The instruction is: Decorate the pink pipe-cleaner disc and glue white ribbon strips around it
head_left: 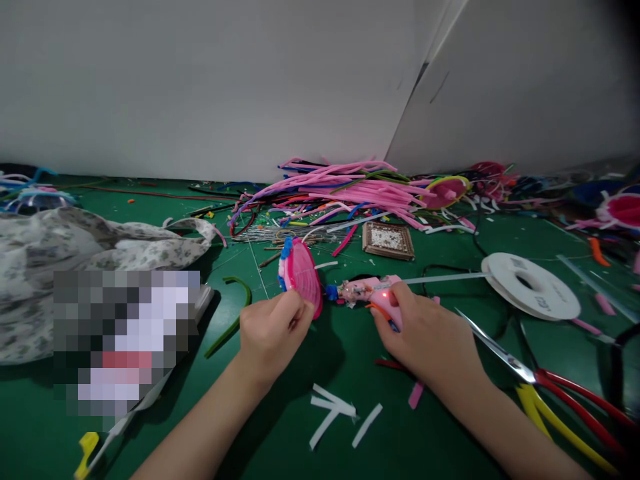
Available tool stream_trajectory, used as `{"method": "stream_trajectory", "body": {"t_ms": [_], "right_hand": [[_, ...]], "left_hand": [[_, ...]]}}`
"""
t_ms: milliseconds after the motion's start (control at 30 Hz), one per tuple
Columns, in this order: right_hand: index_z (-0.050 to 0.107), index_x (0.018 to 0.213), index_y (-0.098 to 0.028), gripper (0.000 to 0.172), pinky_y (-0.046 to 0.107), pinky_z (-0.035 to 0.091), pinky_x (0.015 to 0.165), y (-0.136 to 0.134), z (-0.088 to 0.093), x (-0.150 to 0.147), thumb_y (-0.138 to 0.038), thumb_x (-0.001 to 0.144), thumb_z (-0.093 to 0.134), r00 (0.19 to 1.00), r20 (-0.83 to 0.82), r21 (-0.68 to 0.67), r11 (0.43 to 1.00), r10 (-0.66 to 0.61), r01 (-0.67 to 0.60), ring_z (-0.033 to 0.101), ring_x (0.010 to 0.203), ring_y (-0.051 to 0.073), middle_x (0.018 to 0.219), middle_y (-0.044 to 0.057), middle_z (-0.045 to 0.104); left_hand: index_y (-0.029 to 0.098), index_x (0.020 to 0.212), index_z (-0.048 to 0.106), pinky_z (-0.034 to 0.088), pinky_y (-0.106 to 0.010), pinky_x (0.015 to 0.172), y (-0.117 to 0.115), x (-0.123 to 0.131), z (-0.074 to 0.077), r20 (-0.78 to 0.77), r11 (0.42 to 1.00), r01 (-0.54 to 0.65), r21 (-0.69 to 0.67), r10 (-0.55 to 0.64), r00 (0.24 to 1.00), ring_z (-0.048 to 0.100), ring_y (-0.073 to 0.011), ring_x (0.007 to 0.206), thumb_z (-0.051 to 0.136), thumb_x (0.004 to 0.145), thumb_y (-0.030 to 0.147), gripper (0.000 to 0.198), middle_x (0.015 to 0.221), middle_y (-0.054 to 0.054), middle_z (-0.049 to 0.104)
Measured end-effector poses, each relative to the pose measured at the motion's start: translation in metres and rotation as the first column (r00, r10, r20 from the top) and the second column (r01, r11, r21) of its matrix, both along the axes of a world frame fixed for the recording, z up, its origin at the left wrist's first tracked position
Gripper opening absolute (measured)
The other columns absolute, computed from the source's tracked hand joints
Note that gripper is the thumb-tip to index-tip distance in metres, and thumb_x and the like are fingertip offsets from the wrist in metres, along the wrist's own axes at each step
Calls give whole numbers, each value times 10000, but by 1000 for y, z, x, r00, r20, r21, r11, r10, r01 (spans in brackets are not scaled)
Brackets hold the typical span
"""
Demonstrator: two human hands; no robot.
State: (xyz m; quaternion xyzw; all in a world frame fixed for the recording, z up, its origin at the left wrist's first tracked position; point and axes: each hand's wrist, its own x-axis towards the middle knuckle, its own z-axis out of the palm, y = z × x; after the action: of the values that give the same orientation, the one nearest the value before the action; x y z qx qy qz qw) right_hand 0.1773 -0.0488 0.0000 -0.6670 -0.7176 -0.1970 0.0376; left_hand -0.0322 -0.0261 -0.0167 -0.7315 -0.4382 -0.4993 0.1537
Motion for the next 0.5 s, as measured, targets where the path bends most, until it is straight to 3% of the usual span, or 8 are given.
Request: {"method": "stream_trajectory", "body": {"t_ms": [333,500], "right_hand": [[534,937,-150,236,233,166,441,-2,-2,2,-343,812,484,1000,-9,3,1000,14,-14,512,484,174,520,3,503],[523,926,-155,198,238,180,449,-1,0,1,-313,814,480,999,-5,-17,999,32,-32,545,538,178,601,28,574]], "left_hand": [[189,517,350,269,-176,422,2,-1,-5,-7,1000,-12,-21,11,1000,304,-41,389,559,707,70,306,433,100,326],[188,521,350,275,-172,423,2,0,-5,21,999,-12,-35,13,1000,327,-36,383,550,710,70,299,434,101,338]]}}
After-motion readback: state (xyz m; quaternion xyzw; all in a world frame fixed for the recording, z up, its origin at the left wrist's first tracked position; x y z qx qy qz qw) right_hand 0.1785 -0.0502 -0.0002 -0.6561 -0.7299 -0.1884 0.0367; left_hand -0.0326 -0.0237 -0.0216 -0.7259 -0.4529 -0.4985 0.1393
